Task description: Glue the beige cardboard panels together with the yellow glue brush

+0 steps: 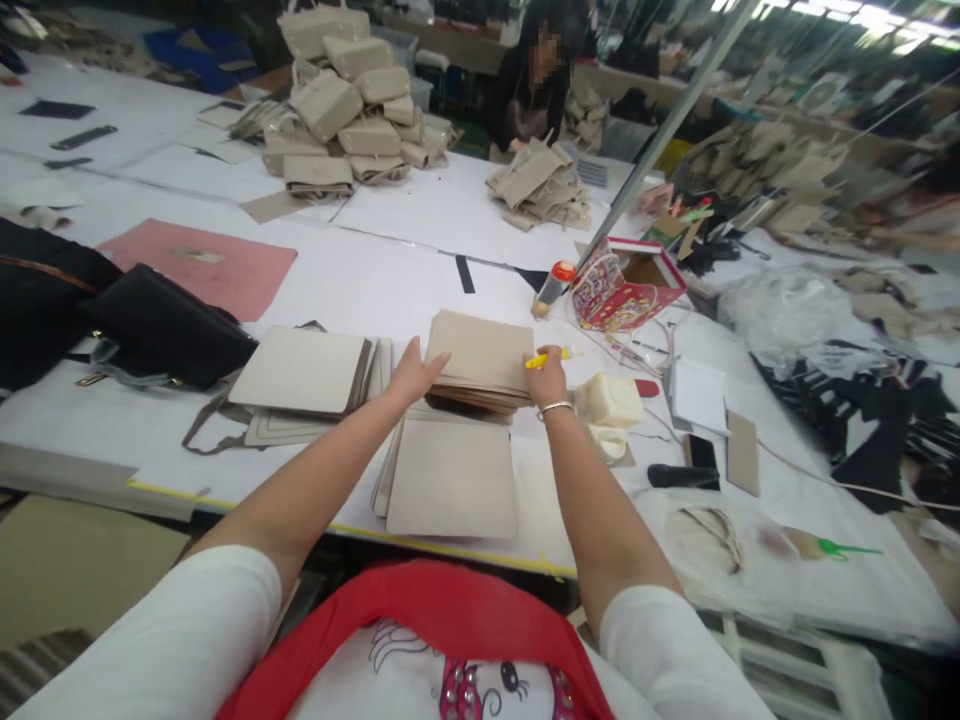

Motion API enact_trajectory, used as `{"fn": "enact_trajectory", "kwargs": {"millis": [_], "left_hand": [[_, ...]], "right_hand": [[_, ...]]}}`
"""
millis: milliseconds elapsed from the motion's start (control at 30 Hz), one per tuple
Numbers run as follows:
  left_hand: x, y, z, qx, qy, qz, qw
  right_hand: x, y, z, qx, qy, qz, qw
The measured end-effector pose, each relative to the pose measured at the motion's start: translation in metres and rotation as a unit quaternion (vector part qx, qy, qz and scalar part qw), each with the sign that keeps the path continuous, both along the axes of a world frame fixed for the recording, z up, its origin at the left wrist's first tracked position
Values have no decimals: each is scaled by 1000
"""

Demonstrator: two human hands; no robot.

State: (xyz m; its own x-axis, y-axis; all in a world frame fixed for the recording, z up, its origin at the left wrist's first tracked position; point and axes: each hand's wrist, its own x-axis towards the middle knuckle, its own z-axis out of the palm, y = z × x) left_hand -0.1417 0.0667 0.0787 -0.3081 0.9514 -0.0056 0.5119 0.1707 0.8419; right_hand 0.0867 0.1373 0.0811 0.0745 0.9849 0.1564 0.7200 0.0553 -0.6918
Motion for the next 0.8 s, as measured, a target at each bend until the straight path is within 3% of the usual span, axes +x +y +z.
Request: {"fn": "enact_trajectory", "kwargs": {"millis": [67,133,233,300,400,567,700,800], "left_hand": [[0,-33,-8,60,86,-58,993],[9,-77,-24,80,151,-180,969],[29,-140,-56,34,205,-393,896],[38,-164,-75,4,248,-456,855],[40,-172,-87,-20,301,-450,841],[23,-166,-86,-15,312,-439,843],[14,-169,-88,4,325,-429,843],[12,-172,-95,32,335,-405,850]], "right_hand": [[11,-14,5,36,4,-11,999],[29,-37,8,85,9,-7,996],[56,-77,3,108,19,12,994],[70,-104,-11,93,22,8,995],[74,-141,-42,54,5,-7,998],[46,-190,-85,-11,-35,57,998],[24,-207,-87,-5,-58,92,994],[36,-203,-77,12,-95,97,991]]}}
